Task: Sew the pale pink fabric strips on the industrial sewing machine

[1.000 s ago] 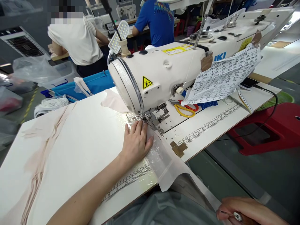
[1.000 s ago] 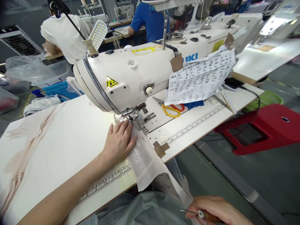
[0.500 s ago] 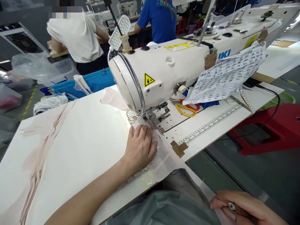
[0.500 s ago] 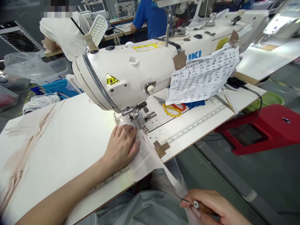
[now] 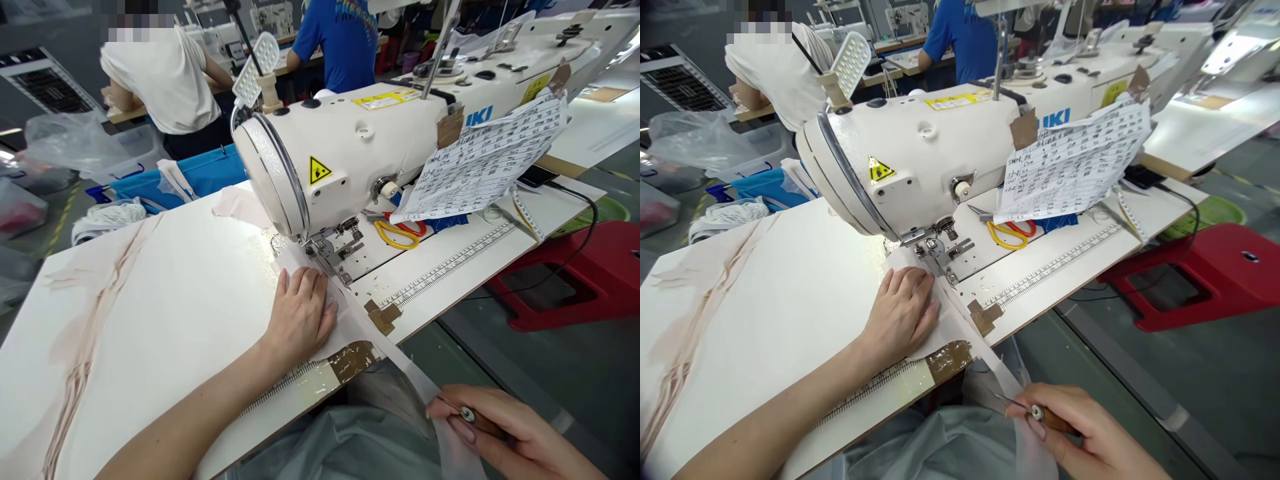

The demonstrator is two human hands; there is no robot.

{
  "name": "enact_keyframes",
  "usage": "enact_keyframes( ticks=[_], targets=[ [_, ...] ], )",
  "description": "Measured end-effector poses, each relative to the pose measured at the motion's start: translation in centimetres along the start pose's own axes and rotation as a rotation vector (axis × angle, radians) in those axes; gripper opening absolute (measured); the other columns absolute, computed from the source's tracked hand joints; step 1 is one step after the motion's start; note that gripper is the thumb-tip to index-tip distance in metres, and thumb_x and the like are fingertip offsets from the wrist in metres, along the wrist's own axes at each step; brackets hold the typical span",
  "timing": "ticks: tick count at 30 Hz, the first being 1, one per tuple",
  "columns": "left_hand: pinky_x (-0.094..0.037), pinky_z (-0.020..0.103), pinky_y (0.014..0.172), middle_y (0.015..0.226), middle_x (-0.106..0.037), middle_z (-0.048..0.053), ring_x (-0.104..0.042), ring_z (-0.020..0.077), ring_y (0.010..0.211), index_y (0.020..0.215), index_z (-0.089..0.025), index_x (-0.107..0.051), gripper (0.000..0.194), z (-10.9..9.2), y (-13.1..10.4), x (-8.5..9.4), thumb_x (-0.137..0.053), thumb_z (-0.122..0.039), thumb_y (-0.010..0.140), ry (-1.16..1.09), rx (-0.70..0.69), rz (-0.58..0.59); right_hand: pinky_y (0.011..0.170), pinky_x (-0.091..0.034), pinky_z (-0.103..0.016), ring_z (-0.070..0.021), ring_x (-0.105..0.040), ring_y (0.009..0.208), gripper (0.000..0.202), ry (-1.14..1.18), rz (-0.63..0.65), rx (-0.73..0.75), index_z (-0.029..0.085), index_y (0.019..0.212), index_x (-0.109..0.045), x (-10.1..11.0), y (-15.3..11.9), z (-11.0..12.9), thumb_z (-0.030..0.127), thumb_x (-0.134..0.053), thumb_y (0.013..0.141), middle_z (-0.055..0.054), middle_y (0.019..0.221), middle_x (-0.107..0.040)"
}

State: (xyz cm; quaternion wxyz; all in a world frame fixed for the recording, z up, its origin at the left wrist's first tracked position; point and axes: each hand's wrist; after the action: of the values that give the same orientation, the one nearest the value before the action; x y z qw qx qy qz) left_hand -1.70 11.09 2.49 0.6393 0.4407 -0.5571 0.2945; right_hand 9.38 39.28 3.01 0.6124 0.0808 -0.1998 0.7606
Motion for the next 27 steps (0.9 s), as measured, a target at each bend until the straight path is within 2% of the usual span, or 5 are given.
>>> enact_keyframes(
  ticks=[7, 14, 19, 22, 27],
  targets=[
    [-0.037, 0.060, 0.108, 0.125, -0.056, 0.019, -0.048, 0.0324, 0.120, 0.127, -0.007, -0.056, 0.043, 0.1, 0.0, 0.2, -0.040, -0.035, 0.098, 0.004, -0.009, -0.004, 0.074, -0.060, -0.027, -0.0213, -0.069, 0.074, 0.047, -0.009, 0.053, 0.039, 0.023, 0.089, -0.080, -0.6, 1.7, 1.3, 0.066, -0.061, 0.087, -0.010, 0.088, -0.074],
    [-0.036, 0.059, 0.110, 0.128, -0.055, 0.017, -0.046, 0.0326, 0.123, 0.128, -0.010, -0.055, 0.042, 0.1, 0.0, 0.1, -0.040, -0.035, 0.098, 0.012, 0.004, 0.024, 0.067, -0.058, -0.025, -0.0214, -0.070, 0.079, 0.041, -0.016, 0.165, 0.137, 0.022, 0.099, -0.077, -1.3, 3.5, 1.3, 0.056, -0.055, 0.094, -0.010, 0.093, -0.074],
    [-0.036, 0.058, 0.110, 0.127, -0.056, 0.017, -0.048, 0.0324, 0.122, 0.127, -0.011, -0.056, 0.041, 0.1, 0.1, 0.1, -0.043, -0.035, 0.097, 0.007, 0.014, 0.020, 0.059, -0.055, -0.023, -0.0163, -0.063, 0.062, 0.035, -0.033, 0.234, 0.199, 0.020, 0.105, -0.072, -1.5, 4.7, 1.2, 0.046, -0.049, 0.099, -0.004, 0.076, -0.068],
    [-0.036, 0.057, 0.110, 0.128, -0.056, 0.017, -0.047, 0.0324, 0.122, 0.128, -0.010, -0.056, 0.041, 0.1, 0.1, 0.1, -0.042, -0.034, 0.097, 0.010, 0.013, 0.018, 0.055, -0.052, -0.020, -0.0160, -0.064, 0.065, 0.034, -0.009, 0.227, 0.193, 0.019, 0.105, -0.071, -1.7, 5.2, 1.6, 0.044, -0.050, 0.098, -0.005, 0.081, -0.070],
    [-0.036, 0.055, 0.109, 0.125, -0.056, 0.017, -0.046, 0.0327, 0.119, 0.124, -0.008, -0.058, 0.041, 0.0, 0.2, 0.2, -0.040, -0.033, 0.098, 0.033, 0.000, -0.008, 0.067, -0.056, -0.022, -0.0192, -0.068, 0.079, 0.035, 0.045, 0.177, 0.175, 0.017, 0.106, -0.070, -2.3, 5.7, 2.4, 0.046, -0.052, 0.097, -0.008, 0.091, -0.072]
  ],
)
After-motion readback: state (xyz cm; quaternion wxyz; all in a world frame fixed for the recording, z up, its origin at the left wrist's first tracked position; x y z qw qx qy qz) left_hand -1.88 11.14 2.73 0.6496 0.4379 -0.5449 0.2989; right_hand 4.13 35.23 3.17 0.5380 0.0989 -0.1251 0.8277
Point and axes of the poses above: each hand's wrist, its own y-axis towards the middle knuckle, its own x-axis out of the back of the hand, z = x × y
